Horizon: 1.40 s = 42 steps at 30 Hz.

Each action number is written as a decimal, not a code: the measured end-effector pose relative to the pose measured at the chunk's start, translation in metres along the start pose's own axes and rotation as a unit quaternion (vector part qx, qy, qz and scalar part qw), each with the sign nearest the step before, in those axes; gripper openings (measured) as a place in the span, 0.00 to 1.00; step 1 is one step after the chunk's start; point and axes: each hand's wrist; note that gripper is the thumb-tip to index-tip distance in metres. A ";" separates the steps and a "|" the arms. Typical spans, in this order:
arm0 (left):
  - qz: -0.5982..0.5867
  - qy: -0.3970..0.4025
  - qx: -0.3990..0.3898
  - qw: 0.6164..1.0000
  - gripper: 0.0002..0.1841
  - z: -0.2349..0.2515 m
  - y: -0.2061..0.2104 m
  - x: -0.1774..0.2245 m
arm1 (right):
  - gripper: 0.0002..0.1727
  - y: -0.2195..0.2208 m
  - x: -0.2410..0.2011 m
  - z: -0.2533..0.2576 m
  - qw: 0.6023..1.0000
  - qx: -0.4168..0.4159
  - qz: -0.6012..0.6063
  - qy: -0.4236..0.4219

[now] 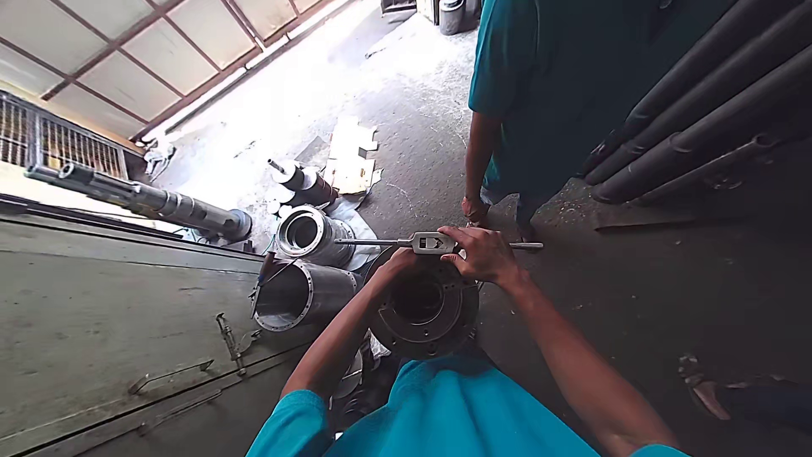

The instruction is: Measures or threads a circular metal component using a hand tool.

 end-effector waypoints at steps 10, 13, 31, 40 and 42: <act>-0.050 -0.061 -0.058 0.995 0.13 -0.003 -0.035 0.020 | 0.31 0.003 -0.029 -0.007 0.992 -0.006 -0.006 0.130; -0.122 0.106 -0.051 0.986 0.10 -0.001 -0.039 -0.001 | 0.32 0.013 -0.048 -0.007 0.970 -0.007 0.015 0.241; 0.043 0.170 -0.096 0.980 0.14 0.056 -0.014 -0.012 | 0.31 0.007 -0.051 0.004 0.962 -0.023 -0.042 0.270; 0.131 0.267 -0.076 0.952 0.12 0.059 -0.012 -0.011 | 0.37 0.042 -0.095 0.001 0.885 0.061 0.044 0.459; 0.127 0.262 -0.083 0.953 0.12 0.058 -0.014 -0.010 | 0.40 0.043 -0.093 0.003 0.867 0.076 0.132 0.474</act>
Point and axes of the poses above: each hand's wrist, its own z-axis towards the middle knuckle, its own y-axis out of the palm, x = y × z, and after that the axes turned 6 degrees about z, right-handed
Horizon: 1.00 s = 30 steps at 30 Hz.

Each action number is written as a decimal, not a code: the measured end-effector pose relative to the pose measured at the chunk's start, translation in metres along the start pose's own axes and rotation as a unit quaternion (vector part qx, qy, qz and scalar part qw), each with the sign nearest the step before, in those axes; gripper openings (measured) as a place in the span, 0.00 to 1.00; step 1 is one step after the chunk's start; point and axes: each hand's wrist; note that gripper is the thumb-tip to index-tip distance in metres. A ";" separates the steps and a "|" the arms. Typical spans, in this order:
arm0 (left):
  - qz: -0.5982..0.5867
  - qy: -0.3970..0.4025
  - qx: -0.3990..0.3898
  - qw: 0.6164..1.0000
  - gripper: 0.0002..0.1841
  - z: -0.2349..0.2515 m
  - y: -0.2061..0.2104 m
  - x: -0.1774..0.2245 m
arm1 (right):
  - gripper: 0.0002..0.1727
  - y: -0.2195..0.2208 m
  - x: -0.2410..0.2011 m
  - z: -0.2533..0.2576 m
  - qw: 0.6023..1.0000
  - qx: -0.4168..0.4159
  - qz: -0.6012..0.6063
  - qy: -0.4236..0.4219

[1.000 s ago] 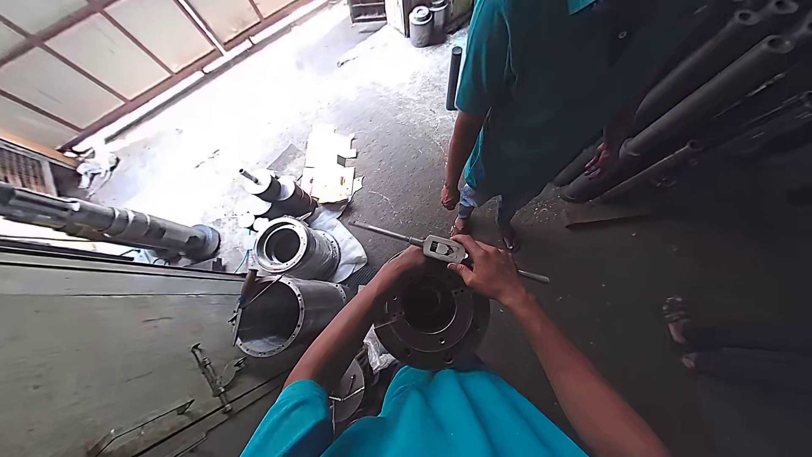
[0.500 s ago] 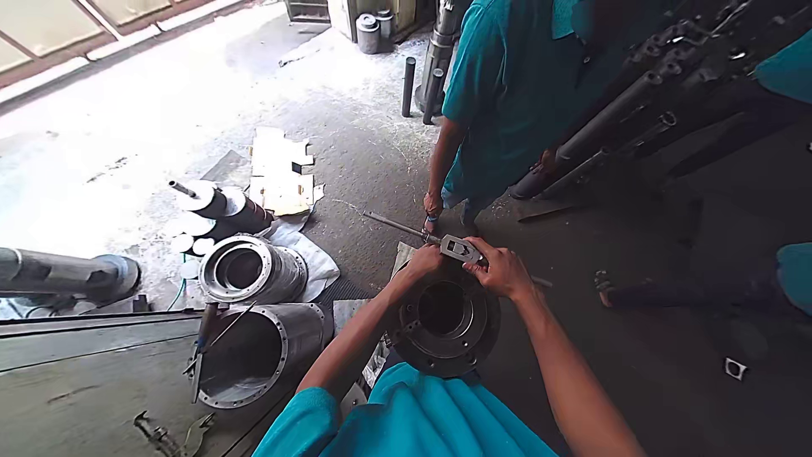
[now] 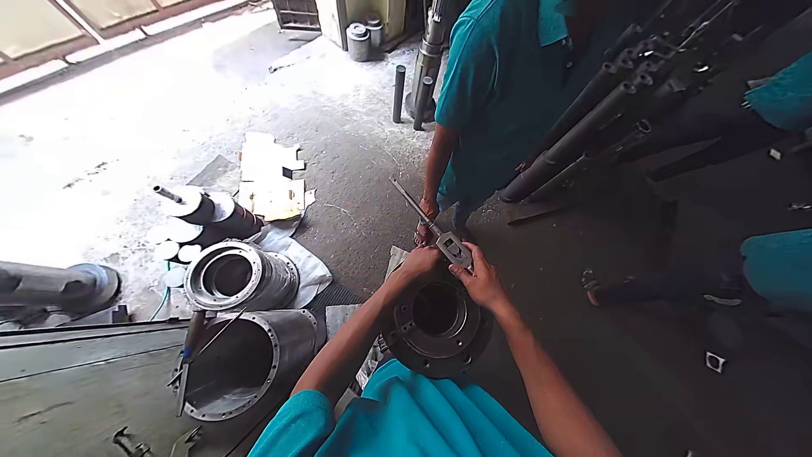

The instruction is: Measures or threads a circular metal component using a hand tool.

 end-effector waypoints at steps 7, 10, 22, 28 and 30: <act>0.000 -0.010 -0.004 1.000 0.11 0.000 0.000 0.000 | 0.37 -0.014 -0.001 0.003 0.952 -0.116 0.275 0.070; -0.019 -0.023 0.000 1.000 0.11 0.004 0.003 0.000 | 0.23 -0.033 0.007 0.016 0.896 -0.235 0.362 0.101; -0.018 -0.025 -0.007 0.999 0.12 0.004 0.001 0.000 | 0.13 0.010 -0.003 -0.006 0.828 -0.091 0.542 0.111; -0.035 0.002 0.051 0.998 0.06 -0.007 -0.006 0.009 | 0.20 0.077 -0.055 -0.028 0.729 0.171 0.653 0.118; -0.034 -0.009 0.028 0.999 0.10 -0.006 -0.007 0.008 | 0.26 0.070 -0.042 -0.033 0.792 0.190 0.571 0.104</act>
Point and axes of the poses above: each hand's wrist, its own z-axis towards the middle knuckle, its own y-axis out of the palm, x = y × z, and after that the axes turned 6 degrees about z, right-handed
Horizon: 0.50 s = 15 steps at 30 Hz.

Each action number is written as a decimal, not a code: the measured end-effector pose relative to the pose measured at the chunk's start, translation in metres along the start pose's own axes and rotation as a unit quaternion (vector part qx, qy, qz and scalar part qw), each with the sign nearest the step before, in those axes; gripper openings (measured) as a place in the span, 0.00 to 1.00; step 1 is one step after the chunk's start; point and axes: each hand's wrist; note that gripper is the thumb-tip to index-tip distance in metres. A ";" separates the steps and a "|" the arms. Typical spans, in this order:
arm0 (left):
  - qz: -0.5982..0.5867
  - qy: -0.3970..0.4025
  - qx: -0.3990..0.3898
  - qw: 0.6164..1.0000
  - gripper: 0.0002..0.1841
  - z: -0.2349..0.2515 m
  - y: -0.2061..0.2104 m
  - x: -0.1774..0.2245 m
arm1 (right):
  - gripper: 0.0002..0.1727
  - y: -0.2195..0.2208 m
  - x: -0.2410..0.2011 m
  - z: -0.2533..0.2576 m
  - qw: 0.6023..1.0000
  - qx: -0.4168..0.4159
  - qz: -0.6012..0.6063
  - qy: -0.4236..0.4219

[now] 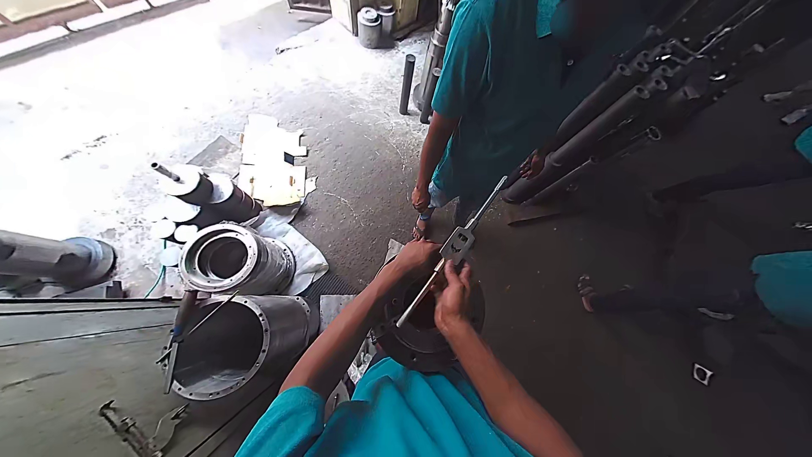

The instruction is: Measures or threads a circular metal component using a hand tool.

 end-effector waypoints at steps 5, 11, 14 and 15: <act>-0.001 -0.009 -0.015 1.000 0.09 -0.002 -0.007 0.006 | 0.29 -0.053 -0.048 0.061 0.903 -0.082 -0.273 -0.321; 0.039 -0.003 -0.045 0.998 0.09 0.003 -0.007 0.005 | 0.29 -0.036 -0.110 0.122 0.511 -0.402 -0.665 -0.367; 0.041 -0.002 -0.042 0.998 0.11 0.002 -0.007 0.006 | 0.33 -0.035 -0.121 0.129 0.462 -0.455 -0.680 -0.342; 0.035 -0.002 -0.033 0.999 0.11 0.001 -0.007 0.007 | 0.36 -0.037 -0.122 0.129 0.454 -0.452 -0.684 -0.349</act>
Point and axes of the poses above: each hand's wrist, its own z-axis towards the middle knuckle, its own y-axis out of the palm, x = y × z, and after that the axes turned 6 degrees about z, right-handed
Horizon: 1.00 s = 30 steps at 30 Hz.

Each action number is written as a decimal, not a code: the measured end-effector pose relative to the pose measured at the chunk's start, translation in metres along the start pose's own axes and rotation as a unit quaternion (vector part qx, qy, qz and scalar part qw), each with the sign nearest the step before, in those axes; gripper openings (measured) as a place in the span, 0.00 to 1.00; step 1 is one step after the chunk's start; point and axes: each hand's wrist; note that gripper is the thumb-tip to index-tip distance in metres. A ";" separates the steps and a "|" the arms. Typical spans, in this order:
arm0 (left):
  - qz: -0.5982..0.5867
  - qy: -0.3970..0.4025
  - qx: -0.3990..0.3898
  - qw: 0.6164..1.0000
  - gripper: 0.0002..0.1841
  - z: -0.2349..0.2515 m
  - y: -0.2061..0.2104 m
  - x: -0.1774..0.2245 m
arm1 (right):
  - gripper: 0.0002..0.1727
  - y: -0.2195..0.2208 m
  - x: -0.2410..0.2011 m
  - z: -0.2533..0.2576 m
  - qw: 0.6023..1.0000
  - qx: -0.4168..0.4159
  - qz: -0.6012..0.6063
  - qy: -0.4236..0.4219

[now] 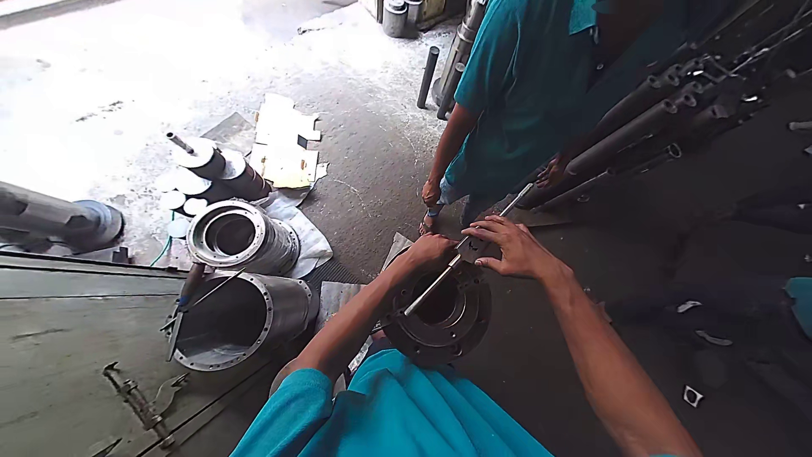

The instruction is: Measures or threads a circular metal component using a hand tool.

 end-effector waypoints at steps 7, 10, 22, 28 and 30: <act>-0.110 0.001 0.103 0.989 0.09 -0.024 -0.012 0.008 | 0.36 0.015 -0.015 -0.010 0.989 0.072 -0.099 0.079; -0.096 -0.072 -0.005 0.993 0.12 -0.019 -0.024 0.012 | 0.40 0.024 -0.044 -0.012 0.970 0.100 -0.136 0.176; -0.059 -0.043 0.033 0.997 0.09 -0.002 0.005 -0.004 | 0.25 0.007 -0.036 -0.017 0.993 0.118 0.012 0.028; -0.065 0.012 0.050 0.997 0.13 0.015 0.025 -0.023 | 0.52 0.016 -0.029 0.000 0.990 0.038 -0.111 -0.081; -0.064 0.038 0.114 0.991 0.14 0.000 0.019 -0.021 | 0.50 0.006 -0.034 0.008 0.987 0.029 -0.133 -0.082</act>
Point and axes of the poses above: each hand's wrist, its own z-axis towards the middle knuckle, its own y-axis out of the palm, x = y × z, and after that the axes turned 6 degrees about z, right-handed
